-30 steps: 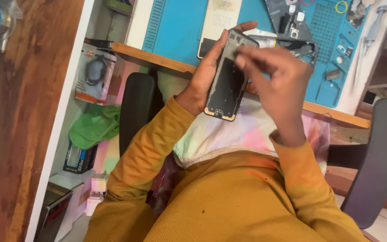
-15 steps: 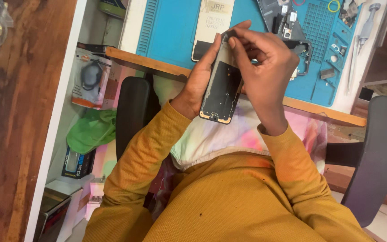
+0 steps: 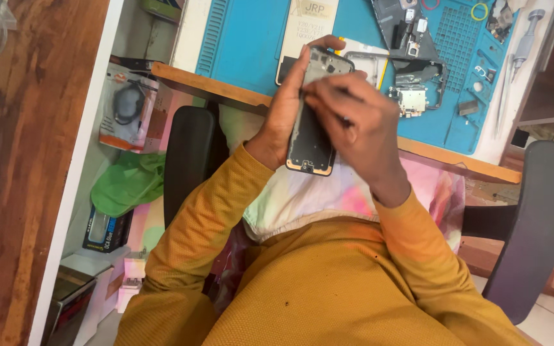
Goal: The person holds a disassembled smartphone and uses a small tool to pry and remove the back cover. They then detach the internal battery and other components from the phone's frame.
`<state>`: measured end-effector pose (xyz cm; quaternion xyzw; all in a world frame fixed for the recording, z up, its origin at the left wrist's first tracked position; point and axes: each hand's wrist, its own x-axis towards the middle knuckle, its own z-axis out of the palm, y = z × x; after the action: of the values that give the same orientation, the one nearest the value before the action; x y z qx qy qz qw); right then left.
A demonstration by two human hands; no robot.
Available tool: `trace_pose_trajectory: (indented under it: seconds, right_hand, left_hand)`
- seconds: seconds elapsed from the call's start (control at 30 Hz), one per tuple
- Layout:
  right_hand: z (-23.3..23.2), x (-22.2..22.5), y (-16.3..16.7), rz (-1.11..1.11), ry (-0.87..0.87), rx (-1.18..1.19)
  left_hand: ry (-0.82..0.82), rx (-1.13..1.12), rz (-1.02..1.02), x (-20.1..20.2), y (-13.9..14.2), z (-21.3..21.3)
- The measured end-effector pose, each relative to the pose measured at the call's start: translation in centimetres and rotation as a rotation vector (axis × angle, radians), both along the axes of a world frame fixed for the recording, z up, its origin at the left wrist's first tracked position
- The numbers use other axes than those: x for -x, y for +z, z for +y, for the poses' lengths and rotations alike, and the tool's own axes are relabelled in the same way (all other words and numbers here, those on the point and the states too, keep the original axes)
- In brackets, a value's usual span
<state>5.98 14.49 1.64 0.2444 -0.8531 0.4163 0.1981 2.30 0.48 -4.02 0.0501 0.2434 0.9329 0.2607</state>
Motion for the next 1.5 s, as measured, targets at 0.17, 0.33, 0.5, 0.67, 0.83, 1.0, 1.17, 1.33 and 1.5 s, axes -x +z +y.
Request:
trace_pose_trajectory:
  seconds: [0.17,0.33,0.5,0.67,0.83,1.0,1.17,1.33,1.5]
  right_hand:
    - [0.4,-3.1,0.7,-0.093,0.173,0.019]
    - [1.0,-3.8,1.6,-0.098,0.190,0.000]
    - [0.7,-3.4,1.4,-0.077,0.216,-0.018]
    - [0.5,-4.1,0.7,0.043,0.319,-0.112]
    - [2.3,-3.4,0.8,-0.180,0.268,0.042]
    - [2.5,-1.1,0.8,-0.255,-0.065,0.233]
    - [1.1,2.1,-0.5,-0.217,-0.097,0.450]
    - [0.8,1.7,-1.7,-0.207,-0.080,0.532]
    - [0.8,1.5,-1.8,-0.173,-0.092,0.491]
  left_hand:
    - [0.059,0.016,0.085,0.7,-1.2,0.4]
    - [0.031,-0.027,0.043,0.0,-1.9,0.8]
    - [-0.013,-0.060,0.015,0.5,-1.4,0.4]
    - [-0.085,-0.130,0.024,0.4,-1.2,0.1]
    - [-0.103,-0.155,0.060,-0.1,-0.5,0.9]
    - [-0.167,-0.199,0.020,-0.6,1.0,0.7]
    - [-0.164,-0.047,-0.094,-0.6,1.3,0.9]
    - [-0.146,-0.023,-0.171,-0.7,0.1,1.0]
    - [-0.093,0.061,-0.194,-0.6,-0.3,1.2]
